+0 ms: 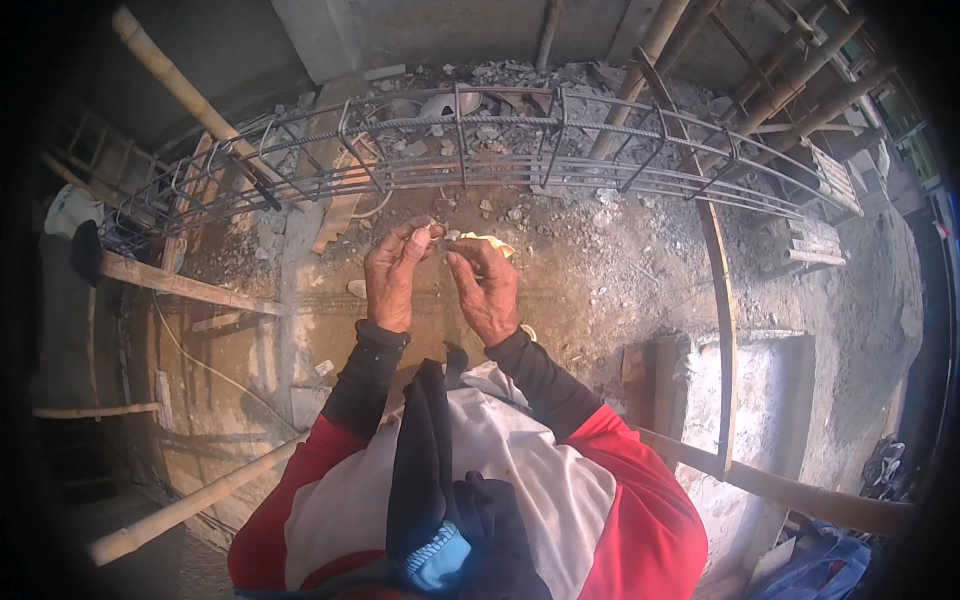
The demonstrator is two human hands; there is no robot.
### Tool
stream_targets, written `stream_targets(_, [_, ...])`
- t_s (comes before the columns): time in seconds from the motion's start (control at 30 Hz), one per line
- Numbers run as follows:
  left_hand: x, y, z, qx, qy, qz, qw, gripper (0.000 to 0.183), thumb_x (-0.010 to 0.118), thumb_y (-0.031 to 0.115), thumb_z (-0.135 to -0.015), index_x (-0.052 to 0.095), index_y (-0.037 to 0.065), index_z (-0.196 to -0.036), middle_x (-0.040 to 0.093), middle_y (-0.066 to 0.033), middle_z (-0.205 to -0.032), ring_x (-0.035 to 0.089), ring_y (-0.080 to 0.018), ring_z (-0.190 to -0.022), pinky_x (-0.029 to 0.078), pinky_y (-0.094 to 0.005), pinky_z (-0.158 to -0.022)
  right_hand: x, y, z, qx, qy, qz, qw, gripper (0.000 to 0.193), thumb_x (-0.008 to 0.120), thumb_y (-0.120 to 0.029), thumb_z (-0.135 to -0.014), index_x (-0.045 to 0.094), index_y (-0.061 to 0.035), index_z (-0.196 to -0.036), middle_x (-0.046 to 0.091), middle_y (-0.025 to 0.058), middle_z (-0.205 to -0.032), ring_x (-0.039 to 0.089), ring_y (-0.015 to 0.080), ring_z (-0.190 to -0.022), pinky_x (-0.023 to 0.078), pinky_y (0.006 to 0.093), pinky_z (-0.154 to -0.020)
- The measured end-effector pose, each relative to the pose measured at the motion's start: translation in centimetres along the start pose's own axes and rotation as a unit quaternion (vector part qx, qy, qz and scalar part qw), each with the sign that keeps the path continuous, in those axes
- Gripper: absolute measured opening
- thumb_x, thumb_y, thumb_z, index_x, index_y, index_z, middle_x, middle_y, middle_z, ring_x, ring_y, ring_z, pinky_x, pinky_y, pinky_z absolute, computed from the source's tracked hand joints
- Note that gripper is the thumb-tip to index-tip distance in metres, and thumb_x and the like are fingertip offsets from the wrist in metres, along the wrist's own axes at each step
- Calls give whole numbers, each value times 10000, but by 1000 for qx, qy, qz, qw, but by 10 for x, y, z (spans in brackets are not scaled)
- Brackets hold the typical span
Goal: The person is assembling rebar cages at a construction site. They use pliers to bend and tie rebar pieces together, working alongside another individual who assists with holding the structure.
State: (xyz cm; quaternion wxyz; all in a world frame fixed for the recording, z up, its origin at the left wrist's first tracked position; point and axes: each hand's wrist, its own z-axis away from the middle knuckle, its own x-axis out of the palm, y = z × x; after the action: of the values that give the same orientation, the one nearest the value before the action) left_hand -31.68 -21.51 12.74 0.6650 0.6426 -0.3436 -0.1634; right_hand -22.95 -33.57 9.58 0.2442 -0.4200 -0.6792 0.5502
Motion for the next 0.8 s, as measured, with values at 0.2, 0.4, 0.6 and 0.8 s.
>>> stream_targets(0.2, [-19, -30, -15, -60, 2, -39, 997, 334, 681, 273, -1033, 713, 15, -1242, 776, -94, -1108, 696, -149, -1078, 522, -301, -931, -37, -4, -19, 114, 57, -158, 979, 192, 691, -150, -1029, 676, -23, -1172, 606, -31, -889, 511, 32, -723, 431, 214, -621])
stream_targets(0.4, [-60, -75, 4, -84, 33, -126, 988, 300, 649, 245, -1041, 727, 17, -1221, 774, -47, -1113, 665, -115, -1106, 532, -320, -932, -52, -8, -32, 101, 59, -49, 992, 365, 661, -302, -1048, 680, -5, -1259, 548, -44, -835, 421, 29, -668, 331, 208, -571])
stream_targets(0.6, [-68, -117, 27, -147, 105, -134, 974, 271, 645, 203, -1025, 732, 14, -1198, 786, -66, -1072, 716, -149, -1050, 563, -320, -939, -48, 13, -55, 118, -40, -53, 991, 387, 672, -341, -1034, 680, -3, -1223, 482, -57, -754, 383, 16, -613, 271, 201, -522])
stream_targets(0.8, [-64, -144, 34, -115, 137, -62, 982, 237, 623, 130, -1048, 711, -18, -1211, 766, -92, -1088, 717, -169, -1066, 570, -342, -980, -32, 47, -73, 76, -184, 12, 980, 373, 645, -310, -1048, 684, 21, -1214, 638, 42, -908, 567, 117, -804, 459, 268, -710])
